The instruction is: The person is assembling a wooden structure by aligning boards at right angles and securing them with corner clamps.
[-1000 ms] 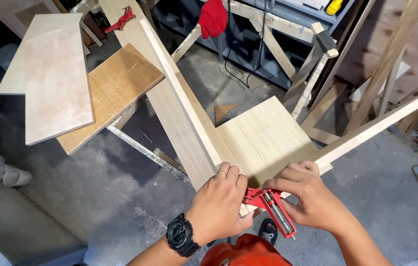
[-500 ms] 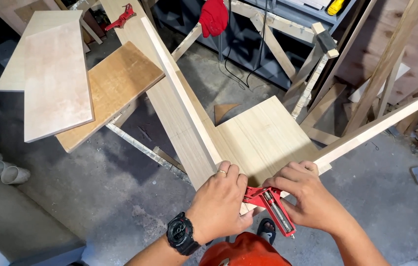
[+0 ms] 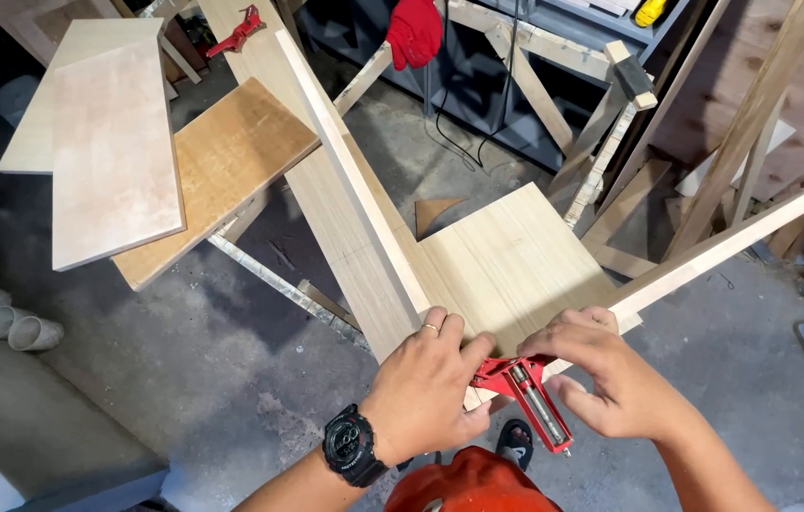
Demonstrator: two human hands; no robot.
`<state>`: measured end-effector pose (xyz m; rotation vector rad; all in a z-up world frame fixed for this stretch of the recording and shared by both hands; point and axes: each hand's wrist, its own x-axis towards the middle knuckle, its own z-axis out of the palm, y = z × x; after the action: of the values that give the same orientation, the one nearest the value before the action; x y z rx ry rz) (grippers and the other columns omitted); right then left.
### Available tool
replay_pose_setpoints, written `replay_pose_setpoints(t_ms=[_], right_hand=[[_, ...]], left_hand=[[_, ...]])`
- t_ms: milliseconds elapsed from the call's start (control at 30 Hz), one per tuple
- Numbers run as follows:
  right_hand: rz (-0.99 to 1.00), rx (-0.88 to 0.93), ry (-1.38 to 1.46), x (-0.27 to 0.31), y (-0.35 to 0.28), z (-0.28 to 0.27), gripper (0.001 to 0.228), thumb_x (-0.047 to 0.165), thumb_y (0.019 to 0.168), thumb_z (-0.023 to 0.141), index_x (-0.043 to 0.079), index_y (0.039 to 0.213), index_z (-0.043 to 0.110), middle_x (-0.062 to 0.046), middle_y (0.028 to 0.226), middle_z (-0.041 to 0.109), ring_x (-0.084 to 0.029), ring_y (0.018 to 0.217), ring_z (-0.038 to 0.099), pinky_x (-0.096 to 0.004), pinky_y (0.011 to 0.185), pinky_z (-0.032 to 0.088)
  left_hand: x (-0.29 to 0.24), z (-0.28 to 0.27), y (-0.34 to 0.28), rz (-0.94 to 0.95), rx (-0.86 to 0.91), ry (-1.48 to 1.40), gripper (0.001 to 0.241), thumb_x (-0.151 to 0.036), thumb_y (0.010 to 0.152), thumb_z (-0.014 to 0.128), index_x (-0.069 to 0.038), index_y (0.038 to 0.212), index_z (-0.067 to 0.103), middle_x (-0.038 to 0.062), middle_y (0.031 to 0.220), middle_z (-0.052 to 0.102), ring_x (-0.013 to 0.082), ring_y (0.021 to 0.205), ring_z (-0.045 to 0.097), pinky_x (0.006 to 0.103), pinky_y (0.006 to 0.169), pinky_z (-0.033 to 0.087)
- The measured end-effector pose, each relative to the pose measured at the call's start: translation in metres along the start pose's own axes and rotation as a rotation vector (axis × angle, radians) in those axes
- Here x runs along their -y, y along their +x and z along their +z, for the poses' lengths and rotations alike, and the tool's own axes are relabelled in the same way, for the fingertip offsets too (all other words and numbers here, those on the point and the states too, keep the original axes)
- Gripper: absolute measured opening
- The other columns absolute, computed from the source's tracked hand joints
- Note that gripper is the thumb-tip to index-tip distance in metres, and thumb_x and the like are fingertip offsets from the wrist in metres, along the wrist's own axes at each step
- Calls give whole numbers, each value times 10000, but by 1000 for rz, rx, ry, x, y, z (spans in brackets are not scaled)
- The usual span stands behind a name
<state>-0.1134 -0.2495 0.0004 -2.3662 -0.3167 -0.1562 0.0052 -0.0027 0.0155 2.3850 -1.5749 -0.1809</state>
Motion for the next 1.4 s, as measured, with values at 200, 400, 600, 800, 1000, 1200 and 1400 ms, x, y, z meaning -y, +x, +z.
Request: replay_pose_setpoints(t_ms=[200, 400, 600, 800, 1000, 1200, 1400], right_hand=[[-10, -40, -17, 5, 2, 3, 334, 328, 1063, 543, 210, 1193, 827, 72, 1016, 811, -142, 898, 673, -385, 920, 324], [-43, -42, -84, -4, -1, 9, 314, 266, 1058, 579, 213, 1252, 821, 79, 1087, 855, -148, 937, 717, -421, 1014, 330], [-22, -28, -96, -2, 0, 8, 341, 240, 1054, 556, 240, 1262, 826, 105, 988, 812, -152, 980, 672, -429, 1010, 315], [-13, -32, -100, -6, 0, 10, 336, 229, 1021, 601, 241, 1246, 850, 76, 1032, 838, -197, 1100, 688, -459, 1032, 327], [-10, -69, -105, -9, -4, 14, 373, 202, 978, 584, 237, 1224, 862, 45, 1075, 845, -257, 1229, 676, -493, 1062, 324], [-43, -149, -81, -6, -6, 17, 326, 287, 1050, 603, 283, 1260, 853, 65, 977, 704, -147, 906, 640, -423, 943, 357], [49, -401, 0, 11, -24, 15, 231, 166, 994, 704, 77, 1169, 827, -39, 1116, 852, -302, 1206, 746, -469, 1129, 505]], left_hand=[[0, -2, 0, 87, -53, -69, 525, -462, 899, 780, -150, 1309, 685, 153, 969, 547, 415, 1022, 519, 493, 688, 586], [-4, -5, 3, 19, 70, -29, 450, -464, 908, 729, -109, 1180, 674, 145, 952, 572, 386, 1006, 517, 477, 644, 580], [-3, -3, 3, 22, 47, -51, 412, -489, 918, 741, -114, 1068, 663, 148, 949, 567, 396, 1019, 515, 508, 645, 576], [-6, 3, 5, 27, -24, -26, 460, -565, 913, 777, -127, 1020, 688, 153, 939, 581, 409, 995, 545, 536, 668, 543], [-11, 2, 7, 38, 12, 27, 408, -474, 891, 726, -155, 1144, 740, 113, 986, 661, 440, 1020, 555, 563, 719, 549], [-9, -1, 8, 59, 55, 10, 436, -450, 916, 708, -134, 1210, 764, 91, 961, 723, 437, 1005, 556, 552, 735, 555], [-8, -4, 6, 77, 40, -6, 357, -441, 920, 715, -133, 1098, 744, 89, 912, 684, 432, 960, 558, 563, 693, 537]])
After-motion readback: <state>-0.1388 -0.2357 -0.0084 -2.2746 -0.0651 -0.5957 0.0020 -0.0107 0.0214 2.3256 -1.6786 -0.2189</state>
